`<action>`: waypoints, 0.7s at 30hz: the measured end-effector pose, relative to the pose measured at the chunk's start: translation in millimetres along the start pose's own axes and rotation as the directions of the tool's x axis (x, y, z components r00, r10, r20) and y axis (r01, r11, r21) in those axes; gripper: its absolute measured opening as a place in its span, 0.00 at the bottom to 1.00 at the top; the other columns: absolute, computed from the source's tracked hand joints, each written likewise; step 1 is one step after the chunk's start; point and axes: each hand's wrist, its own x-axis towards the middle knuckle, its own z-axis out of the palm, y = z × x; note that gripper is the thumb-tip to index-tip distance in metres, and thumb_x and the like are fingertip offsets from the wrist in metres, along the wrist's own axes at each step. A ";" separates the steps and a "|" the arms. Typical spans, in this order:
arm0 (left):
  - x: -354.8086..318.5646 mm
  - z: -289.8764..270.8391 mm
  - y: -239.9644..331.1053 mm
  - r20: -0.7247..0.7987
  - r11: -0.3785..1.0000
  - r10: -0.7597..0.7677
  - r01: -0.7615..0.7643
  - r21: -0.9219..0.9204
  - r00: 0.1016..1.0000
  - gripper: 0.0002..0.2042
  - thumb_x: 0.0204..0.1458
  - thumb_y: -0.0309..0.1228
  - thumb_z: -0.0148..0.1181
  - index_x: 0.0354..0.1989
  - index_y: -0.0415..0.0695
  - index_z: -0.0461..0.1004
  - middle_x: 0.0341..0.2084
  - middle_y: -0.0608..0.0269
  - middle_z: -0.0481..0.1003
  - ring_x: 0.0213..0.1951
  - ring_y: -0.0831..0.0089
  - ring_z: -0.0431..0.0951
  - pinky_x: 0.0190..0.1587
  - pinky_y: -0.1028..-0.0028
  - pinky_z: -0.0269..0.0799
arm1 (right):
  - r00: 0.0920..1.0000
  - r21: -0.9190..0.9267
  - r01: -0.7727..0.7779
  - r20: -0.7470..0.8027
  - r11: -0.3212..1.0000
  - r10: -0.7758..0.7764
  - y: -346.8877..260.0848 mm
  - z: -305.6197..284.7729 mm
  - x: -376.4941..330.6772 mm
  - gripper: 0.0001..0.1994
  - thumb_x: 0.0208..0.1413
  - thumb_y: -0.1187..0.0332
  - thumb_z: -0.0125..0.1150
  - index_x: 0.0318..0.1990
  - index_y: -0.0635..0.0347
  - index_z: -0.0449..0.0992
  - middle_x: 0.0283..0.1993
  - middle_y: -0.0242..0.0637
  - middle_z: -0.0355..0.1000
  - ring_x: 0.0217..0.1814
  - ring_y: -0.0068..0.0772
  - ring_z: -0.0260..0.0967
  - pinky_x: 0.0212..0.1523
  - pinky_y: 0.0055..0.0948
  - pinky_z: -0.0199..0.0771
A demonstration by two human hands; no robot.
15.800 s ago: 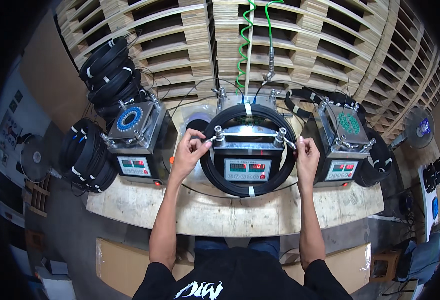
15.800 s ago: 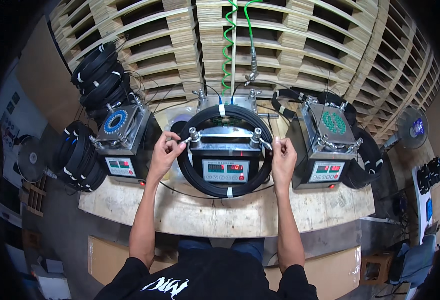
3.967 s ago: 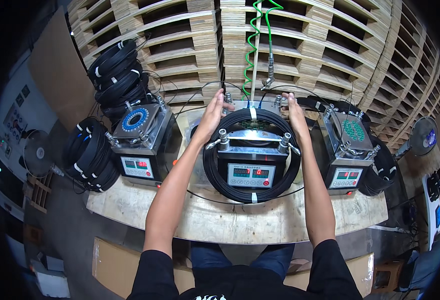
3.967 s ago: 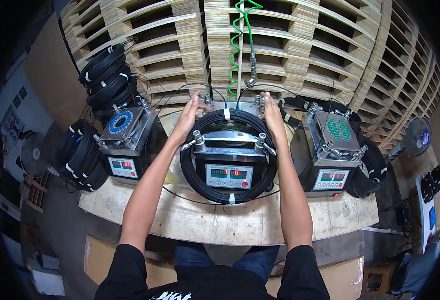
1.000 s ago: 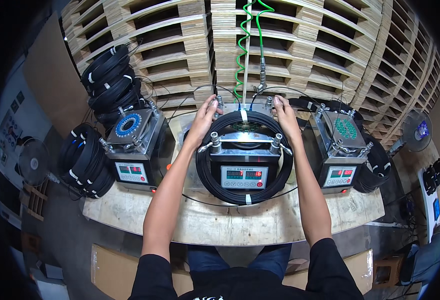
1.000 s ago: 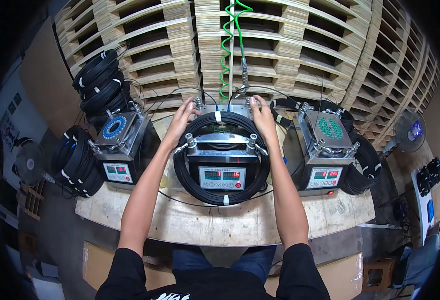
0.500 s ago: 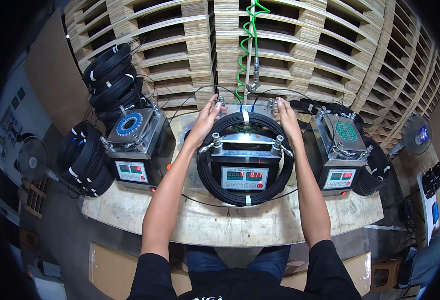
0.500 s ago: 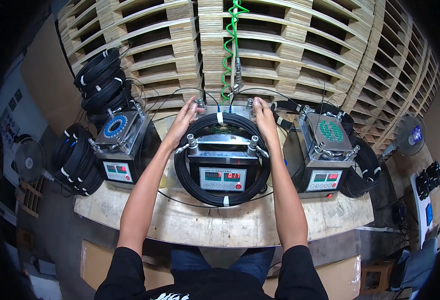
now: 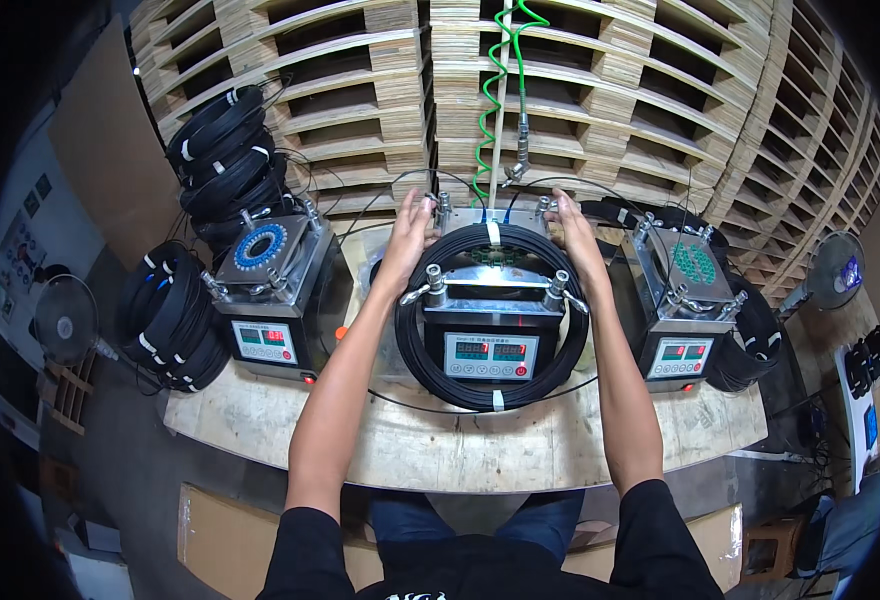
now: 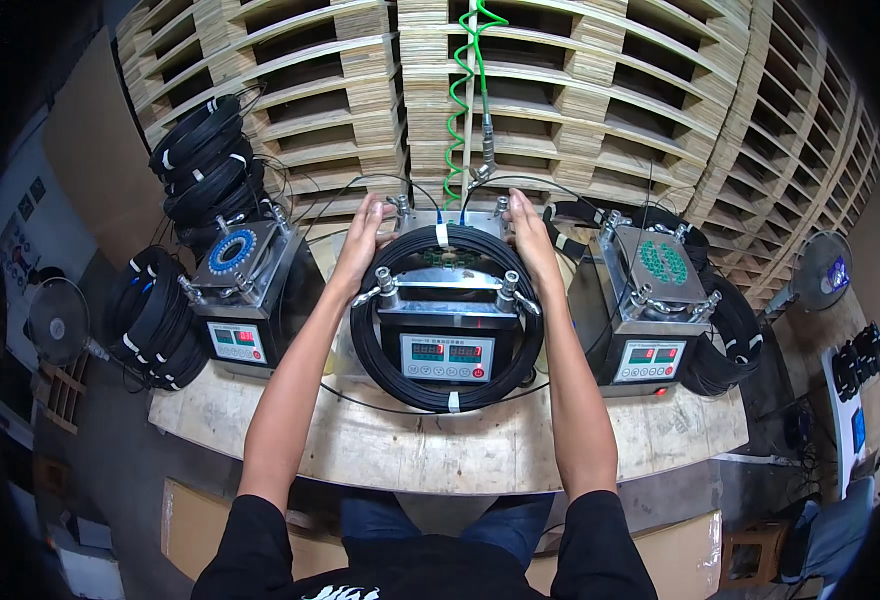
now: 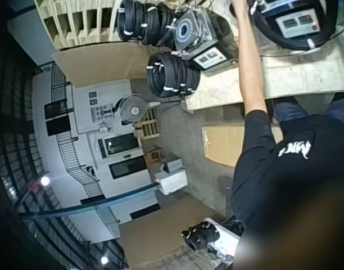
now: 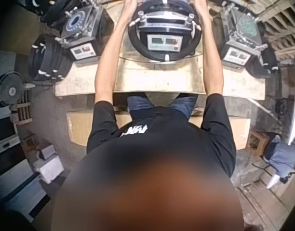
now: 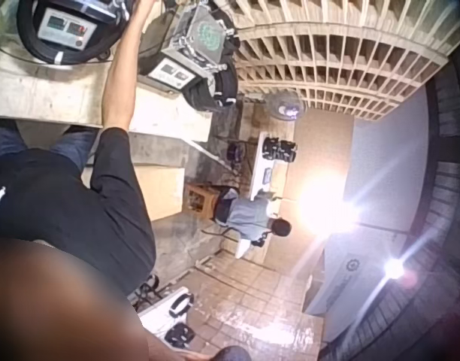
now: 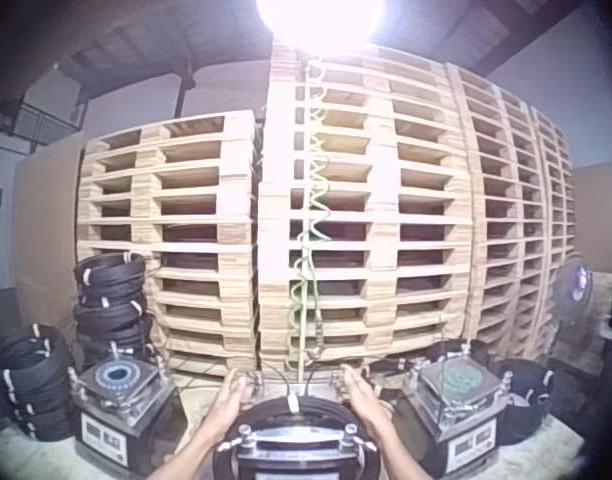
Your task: Operator places a wound cable coil onto a testing or processing machine and secures the fixture.
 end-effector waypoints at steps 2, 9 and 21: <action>-2.3 3.1 6.6 0.027 1.000 -0.004 0.005 -0.027 1.000 0.33 0.68 0.52 0.44 0.75 0.51 0.47 0.58 0.62 0.72 0.39 0.74 0.76 0.44 0.77 0.73 | 0.999 0.043 -0.041 -0.014 0.998 0.041 -3.7 -1.6 -1.3 0.34 0.69 0.42 0.43 0.68 0.62 0.63 0.61 0.44 0.69 0.56 0.31 0.68 0.51 0.30 0.71; -5.2 1.9 19.1 0.189 1.000 -0.019 0.018 0.011 0.982 0.31 0.69 0.52 0.42 0.75 0.52 0.49 0.51 0.58 0.77 0.34 0.75 0.77 0.39 0.78 0.74 | 0.996 -0.010 -0.074 -0.040 0.997 0.074 -0.8 -3.6 -0.9 0.34 0.68 0.39 0.41 0.69 0.58 0.63 0.58 0.41 0.70 0.53 0.29 0.68 0.48 0.28 0.71; 1.1 -1.7 0.9 0.068 1.000 0.008 -0.006 -0.028 0.998 0.30 0.67 0.50 0.48 0.72 0.48 0.55 0.46 0.60 0.75 0.40 0.75 0.75 0.46 0.74 0.73 | 0.999 -0.019 -0.032 0.037 0.999 0.033 1.1 -2.1 2.2 0.35 0.69 0.39 0.38 0.75 0.49 0.53 0.73 0.40 0.57 0.61 0.33 0.66 0.66 0.34 0.61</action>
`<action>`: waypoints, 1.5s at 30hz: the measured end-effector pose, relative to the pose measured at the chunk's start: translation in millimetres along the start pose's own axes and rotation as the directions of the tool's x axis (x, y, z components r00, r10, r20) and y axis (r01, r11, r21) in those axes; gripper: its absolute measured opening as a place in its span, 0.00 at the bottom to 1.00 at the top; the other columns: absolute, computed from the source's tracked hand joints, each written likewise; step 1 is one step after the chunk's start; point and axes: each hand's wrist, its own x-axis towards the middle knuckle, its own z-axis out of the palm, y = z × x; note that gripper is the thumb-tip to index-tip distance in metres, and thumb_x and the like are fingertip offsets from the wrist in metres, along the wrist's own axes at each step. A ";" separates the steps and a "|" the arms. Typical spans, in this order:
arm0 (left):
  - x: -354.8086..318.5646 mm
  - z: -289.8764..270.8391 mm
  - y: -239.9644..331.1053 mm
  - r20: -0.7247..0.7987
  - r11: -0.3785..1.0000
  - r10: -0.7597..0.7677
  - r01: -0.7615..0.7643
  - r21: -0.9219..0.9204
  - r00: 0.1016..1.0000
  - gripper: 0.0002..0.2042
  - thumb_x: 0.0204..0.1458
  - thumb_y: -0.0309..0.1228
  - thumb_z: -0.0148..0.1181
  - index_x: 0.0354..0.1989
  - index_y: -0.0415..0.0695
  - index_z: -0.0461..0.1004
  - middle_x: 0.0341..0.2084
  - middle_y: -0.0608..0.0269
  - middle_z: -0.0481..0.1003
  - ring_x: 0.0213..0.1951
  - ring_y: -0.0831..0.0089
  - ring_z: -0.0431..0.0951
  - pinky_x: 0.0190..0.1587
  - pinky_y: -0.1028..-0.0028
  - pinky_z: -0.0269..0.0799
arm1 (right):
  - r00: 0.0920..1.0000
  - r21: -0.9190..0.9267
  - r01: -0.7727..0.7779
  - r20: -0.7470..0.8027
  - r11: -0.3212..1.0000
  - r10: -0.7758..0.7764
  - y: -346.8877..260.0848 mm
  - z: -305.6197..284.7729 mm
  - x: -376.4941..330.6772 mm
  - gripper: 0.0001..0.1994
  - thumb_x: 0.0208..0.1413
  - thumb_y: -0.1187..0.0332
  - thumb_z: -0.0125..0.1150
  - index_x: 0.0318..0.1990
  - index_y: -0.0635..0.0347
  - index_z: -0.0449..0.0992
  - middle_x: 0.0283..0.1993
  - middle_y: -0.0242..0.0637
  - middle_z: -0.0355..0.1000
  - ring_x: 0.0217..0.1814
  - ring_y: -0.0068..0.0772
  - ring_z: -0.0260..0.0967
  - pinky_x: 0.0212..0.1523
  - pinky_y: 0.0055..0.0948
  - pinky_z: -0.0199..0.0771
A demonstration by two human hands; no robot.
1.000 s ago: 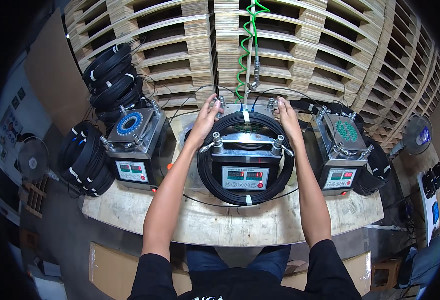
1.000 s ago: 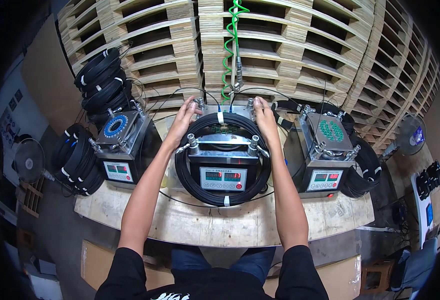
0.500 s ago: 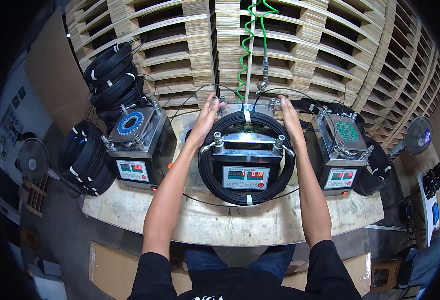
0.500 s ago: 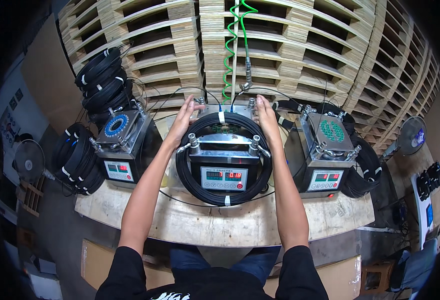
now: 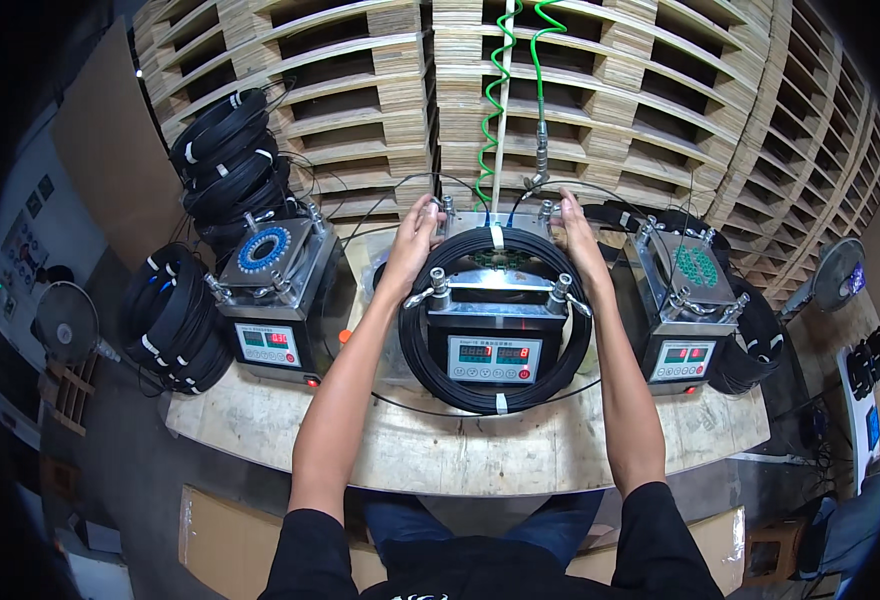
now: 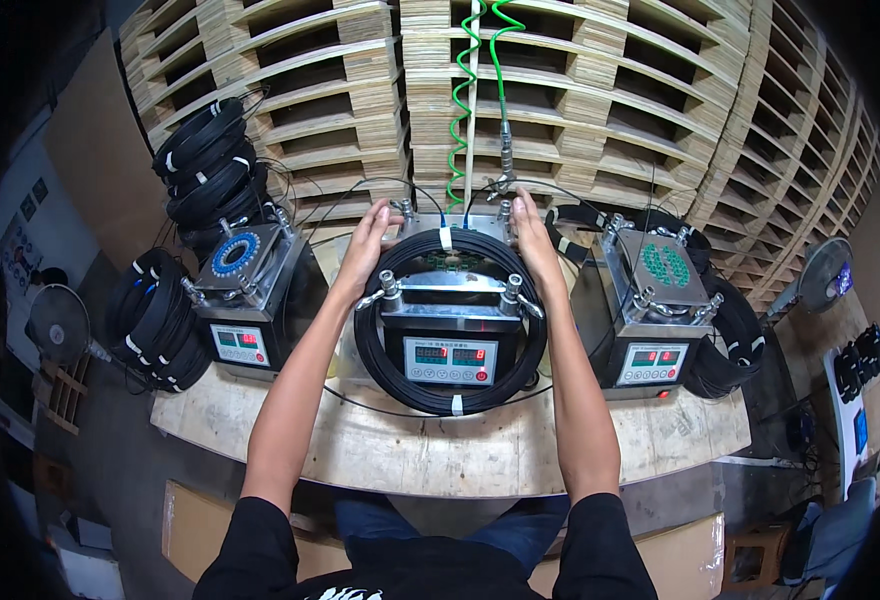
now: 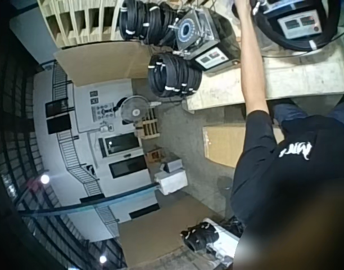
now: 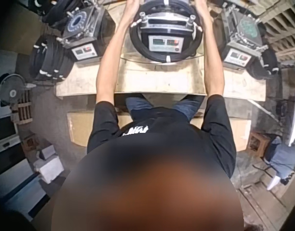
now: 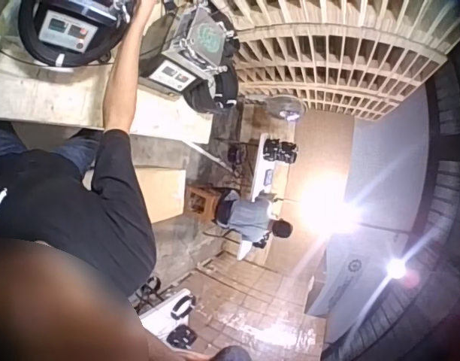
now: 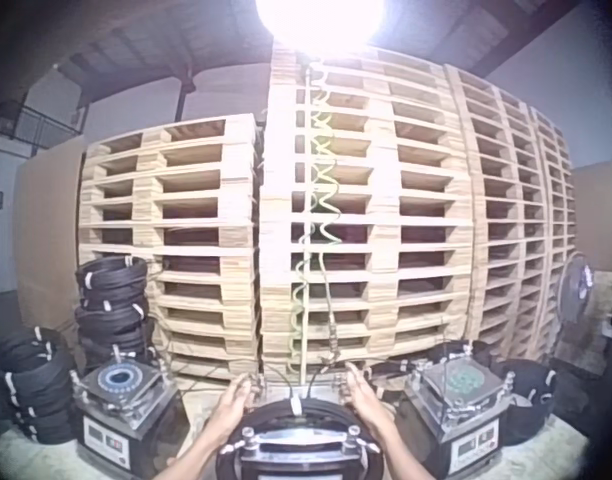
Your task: Operator places a wound cable coil onto a testing or processing machine and secures the fixture.
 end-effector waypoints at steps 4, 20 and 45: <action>-2.6 3.2 7.3 0.058 0.998 0.049 -0.051 0.024 0.997 0.31 0.68 0.50 0.47 0.74 0.48 0.52 0.48 0.59 0.75 0.41 0.74 0.76 0.47 0.75 0.73 | 0.997 0.042 0.049 -0.065 0.998 -0.046 -0.1 0.5 -1.9 0.37 0.68 0.39 0.42 0.74 0.56 0.54 0.71 0.50 0.60 0.68 0.43 0.63 0.57 0.34 0.70; -8.8 3.0 17.3 -0.018 0.996 -0.046 0.048 0.080 0.999 0.39 0.63 0.64 0.42 0.72 0.46 0.55 0.40 0.60 0.67 0.34 0.77 0.69 0.41 0.78 0.68 | 0.999 0.031 0.020 -0.030 0.999 -0.019 -8.2 4.3 -4.1 0.37 0.67 0.38 0.44 0.73 0.55 0.56 0.67 0.47 0.62 0.53 0.30 0.65 0.49 0.30 0.69; -7.7 3.2 13.4 -0.018 0.994 -0.047 0.048 0.101 0.999 0.45 0.59 0.72 0.35 0.75 0.48 0.50 0.47 0.56 0.69 0.42 0.71 0.73 0.46 0.73 0.69 | 1.000 0.061 -0.011 -0.023 0.998 0.013 -3.3 1.7 -3.8 0.34 0.68 0.42 0.46 0.72 0.56 0.59 0.65 0.47 0.66 0.62 0.37 0.66 0.57 0.33 0.69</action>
